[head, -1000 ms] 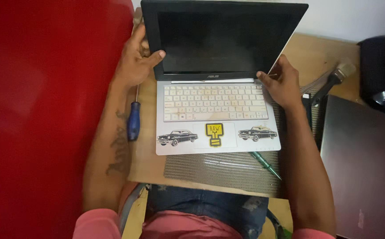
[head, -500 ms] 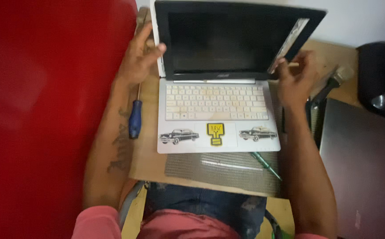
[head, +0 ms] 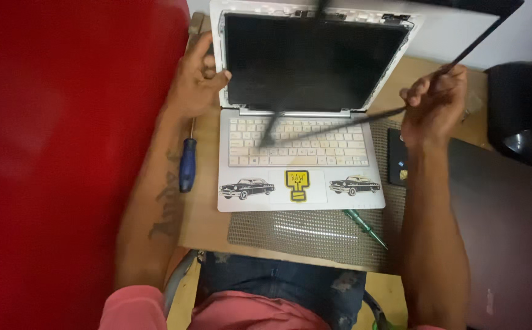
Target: The person assembles a white laptop by first inspecting the bottom case and then opening it to reveal the internal components. They proceed to attach the screen bezel to the display panel and secure it in place.
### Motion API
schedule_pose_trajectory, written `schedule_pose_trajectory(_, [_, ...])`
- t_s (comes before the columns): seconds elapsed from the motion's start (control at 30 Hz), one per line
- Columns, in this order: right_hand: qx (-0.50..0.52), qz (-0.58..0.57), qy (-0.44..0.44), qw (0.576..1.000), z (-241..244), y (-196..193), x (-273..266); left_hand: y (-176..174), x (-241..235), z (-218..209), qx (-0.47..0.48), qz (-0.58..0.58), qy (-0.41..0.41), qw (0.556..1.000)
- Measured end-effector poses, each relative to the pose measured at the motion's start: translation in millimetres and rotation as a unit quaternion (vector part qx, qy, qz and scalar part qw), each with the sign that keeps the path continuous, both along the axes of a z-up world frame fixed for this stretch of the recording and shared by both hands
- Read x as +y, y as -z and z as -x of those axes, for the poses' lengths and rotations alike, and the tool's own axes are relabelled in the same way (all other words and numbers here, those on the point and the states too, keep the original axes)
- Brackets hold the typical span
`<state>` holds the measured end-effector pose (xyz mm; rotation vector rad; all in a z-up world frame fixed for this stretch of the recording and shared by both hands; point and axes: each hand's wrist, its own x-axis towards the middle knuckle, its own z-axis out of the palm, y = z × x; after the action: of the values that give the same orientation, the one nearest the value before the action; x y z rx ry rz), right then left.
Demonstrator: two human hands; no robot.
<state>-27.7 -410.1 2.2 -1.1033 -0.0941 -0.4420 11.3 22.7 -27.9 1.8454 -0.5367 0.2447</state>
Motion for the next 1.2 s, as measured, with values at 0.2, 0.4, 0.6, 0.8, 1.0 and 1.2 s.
schedule_pose_trajectory(0.2, [0.157,0.464,-0.066,0.869,4.9,-2.3,-13.3,-32.4,-9.6,22.0,-0.051,-0.026,0.014,0.998])
schedule_pose_trajectory(0.4, [0.032,0.71,-0.068,0.7,20.0,25.4,72.7,-35.9,-10.5,22.9,-0.045,-0.028,0.013,0.999])
schedule_pose_trajectory(0.6, [-0.038,0.783,-0.024,0.62,25.5,28.1,109.2,-24.9,-7.8,17.6,-0.049,-0.031,-0.004,0.998])
schedule_pose_trajectory(0.8, [-0.098,0.792,-0.053,0.6,22.1,38.2,111.7,-34.5,-13.0,24.1,-0.078,-0.011,0.01,0.997])
schedule_pose_trajectory(1.0, [-0.061,0.839,-0.05,0.539,31.9,30.9,121.6,-35.1,-15.1,28.3,0.004,-0.048,-0.048,0.998])
schedule_pose_trajectory(1.2, [-0.129,0.793,-0.092,0.588,26.1,32.9,116.9,-41.4,-20.1,32.9,0.015,-0.106,-0.092,0.99])
